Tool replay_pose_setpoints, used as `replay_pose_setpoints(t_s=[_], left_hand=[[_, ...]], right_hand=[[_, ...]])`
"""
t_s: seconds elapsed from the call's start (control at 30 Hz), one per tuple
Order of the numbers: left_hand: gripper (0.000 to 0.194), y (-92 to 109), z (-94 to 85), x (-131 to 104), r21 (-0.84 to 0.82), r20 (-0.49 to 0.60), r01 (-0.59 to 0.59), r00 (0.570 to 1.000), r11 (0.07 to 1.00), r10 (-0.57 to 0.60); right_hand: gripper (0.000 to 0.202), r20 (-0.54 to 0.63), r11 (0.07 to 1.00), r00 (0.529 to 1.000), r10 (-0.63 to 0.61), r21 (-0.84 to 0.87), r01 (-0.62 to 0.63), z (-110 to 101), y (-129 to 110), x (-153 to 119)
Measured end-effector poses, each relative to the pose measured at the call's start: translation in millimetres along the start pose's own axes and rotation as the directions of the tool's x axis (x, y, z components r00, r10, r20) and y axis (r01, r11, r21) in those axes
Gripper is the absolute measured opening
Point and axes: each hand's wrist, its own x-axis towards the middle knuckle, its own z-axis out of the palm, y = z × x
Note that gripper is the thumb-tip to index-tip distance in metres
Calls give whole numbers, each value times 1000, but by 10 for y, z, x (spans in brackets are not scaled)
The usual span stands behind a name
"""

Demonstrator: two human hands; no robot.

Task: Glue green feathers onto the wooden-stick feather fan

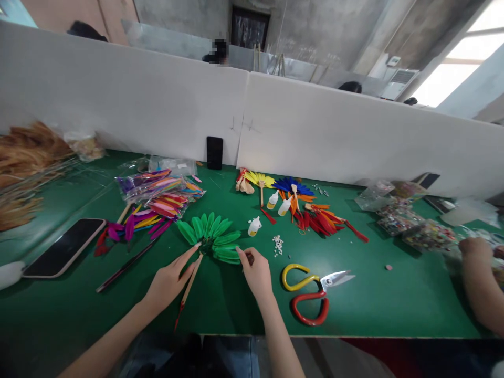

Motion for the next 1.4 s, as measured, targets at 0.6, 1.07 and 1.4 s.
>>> replay_pose_setpoints(t_s=[0.6,1.07,1.4], left_hand=[[34,-2,-33,756,147,303,-129,950,981,79],[38,-25,119,754,243,332,-212,935,946,124],[38,-14,132,727,195,266,-156,959,968,101]], right_hand=[[38,142,924,970,198,302,-233,235,80,-129],[40,203,873,956,213,399,-279,258,48,-209],[41,227,888,950,214,360,-286,243,54,-230]])
